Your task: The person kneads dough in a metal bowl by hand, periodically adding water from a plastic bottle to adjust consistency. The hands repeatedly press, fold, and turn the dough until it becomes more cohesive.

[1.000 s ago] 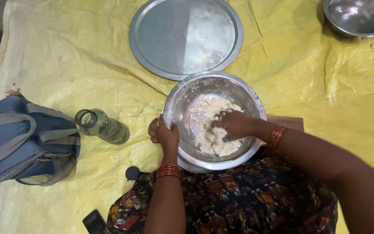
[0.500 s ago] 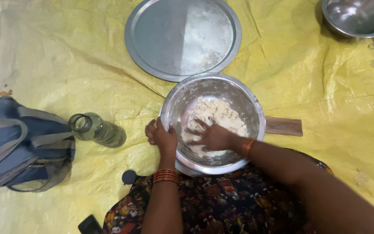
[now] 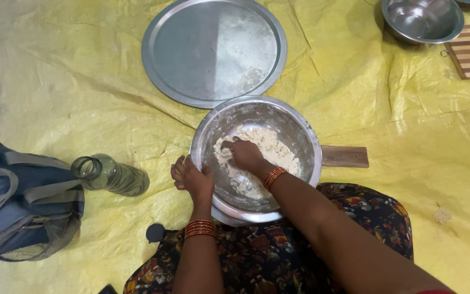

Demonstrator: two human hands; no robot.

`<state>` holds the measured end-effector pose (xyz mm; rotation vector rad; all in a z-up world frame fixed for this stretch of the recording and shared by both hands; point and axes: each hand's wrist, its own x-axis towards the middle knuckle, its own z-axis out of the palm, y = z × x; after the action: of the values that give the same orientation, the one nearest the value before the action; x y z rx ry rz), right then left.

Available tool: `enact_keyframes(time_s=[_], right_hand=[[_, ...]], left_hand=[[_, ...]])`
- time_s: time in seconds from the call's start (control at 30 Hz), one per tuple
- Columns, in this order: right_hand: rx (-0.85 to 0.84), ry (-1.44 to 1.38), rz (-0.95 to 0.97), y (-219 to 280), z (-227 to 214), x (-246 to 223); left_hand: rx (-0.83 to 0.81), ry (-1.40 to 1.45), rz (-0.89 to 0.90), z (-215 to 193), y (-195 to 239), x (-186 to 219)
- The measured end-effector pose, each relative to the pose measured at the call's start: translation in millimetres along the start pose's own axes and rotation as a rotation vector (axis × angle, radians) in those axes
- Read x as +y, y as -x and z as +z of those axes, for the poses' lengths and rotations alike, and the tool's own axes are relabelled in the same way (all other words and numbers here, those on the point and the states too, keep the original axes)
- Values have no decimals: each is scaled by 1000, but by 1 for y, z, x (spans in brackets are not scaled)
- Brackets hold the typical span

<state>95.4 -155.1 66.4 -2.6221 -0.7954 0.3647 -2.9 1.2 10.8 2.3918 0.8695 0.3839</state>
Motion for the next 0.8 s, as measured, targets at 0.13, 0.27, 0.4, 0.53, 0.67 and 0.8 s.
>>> enact_keyframes(time_s=[0.13,0.27,0.4,0.53,0.67,0.8], right_hand=[[12,-140,126,6,-5,5],[-116,-273,224,23,-7,5],[68,-368,103,41,-10,5],[24,-422,196,53,-22,10],[111,-397,151,72,-29,18],[149,-550,244,79,-32,22]], left_hand=[[-7,25,-23,0,0,0],[14,11,2,-2,0,-1],[49,16,-7,-10,0,4],[-7,161,-136,-28,2,18],[97,277,-95,-48,1,33],[60,260,10,-67,-9,36]])
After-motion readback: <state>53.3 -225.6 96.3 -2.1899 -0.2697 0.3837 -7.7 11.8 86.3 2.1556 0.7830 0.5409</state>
